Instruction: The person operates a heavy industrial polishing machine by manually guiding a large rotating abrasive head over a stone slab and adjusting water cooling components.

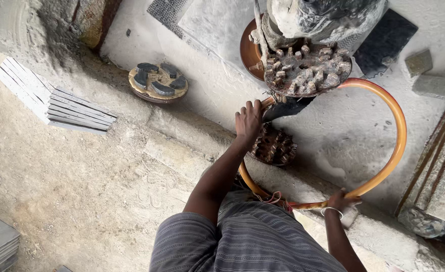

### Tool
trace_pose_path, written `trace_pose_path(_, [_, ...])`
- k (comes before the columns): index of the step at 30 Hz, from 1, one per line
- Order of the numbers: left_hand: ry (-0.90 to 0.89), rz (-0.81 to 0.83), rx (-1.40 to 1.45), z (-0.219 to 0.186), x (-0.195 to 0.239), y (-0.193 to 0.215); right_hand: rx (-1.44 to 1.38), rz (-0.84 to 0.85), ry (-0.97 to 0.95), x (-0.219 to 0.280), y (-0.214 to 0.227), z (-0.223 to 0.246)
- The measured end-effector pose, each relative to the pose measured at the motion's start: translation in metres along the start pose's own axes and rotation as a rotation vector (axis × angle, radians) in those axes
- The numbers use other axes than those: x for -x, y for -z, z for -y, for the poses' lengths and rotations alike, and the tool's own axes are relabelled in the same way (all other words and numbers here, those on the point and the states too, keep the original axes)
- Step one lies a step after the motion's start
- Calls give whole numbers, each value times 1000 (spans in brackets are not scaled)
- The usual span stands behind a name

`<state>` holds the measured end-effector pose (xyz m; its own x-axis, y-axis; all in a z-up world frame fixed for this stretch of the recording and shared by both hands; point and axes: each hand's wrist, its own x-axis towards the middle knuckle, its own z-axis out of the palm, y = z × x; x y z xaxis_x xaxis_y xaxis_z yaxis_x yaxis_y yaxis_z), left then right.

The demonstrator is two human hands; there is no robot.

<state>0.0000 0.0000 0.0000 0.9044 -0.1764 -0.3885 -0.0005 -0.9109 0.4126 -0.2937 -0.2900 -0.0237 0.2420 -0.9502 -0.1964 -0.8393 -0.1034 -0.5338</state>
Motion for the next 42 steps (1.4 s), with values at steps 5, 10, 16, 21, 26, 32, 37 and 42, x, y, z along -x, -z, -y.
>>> trace_pose_path(5, [-62, -69, -97, 9, 37, 18, -311, 122, 23, -18, 34, -12])
trace_pose_path(10, [-53, -109, -8, 23, 42, 21, -471, 241, 48, -106, 54, 32])
trace_pose_path(16, [12, -89, 97, 26, 41, 17, -298, 333, 63, -129, 36, 87])
trace_pose_path(21, [-46, -328, 152, 27, 45, 12, -174, 152, 287, -147, 26, 59])
trace_pose_path(26, [53, -153, 329, 12, 37, -6, 43, 135, 304, -165, 26, 14])
trace_pose_path(32, [1, -203, 389, -21, -21, -24, -426, 269, -211, -155, 15, 62])
trace_pose_path(37, [30, -261, 435, -63, -40, -38, -29, -121, 31, -195, -2, 105])
trace_pose_path(42, [95, -266, 415, -109, -63, -41, 226, -296, 220, -267, -18, 119])
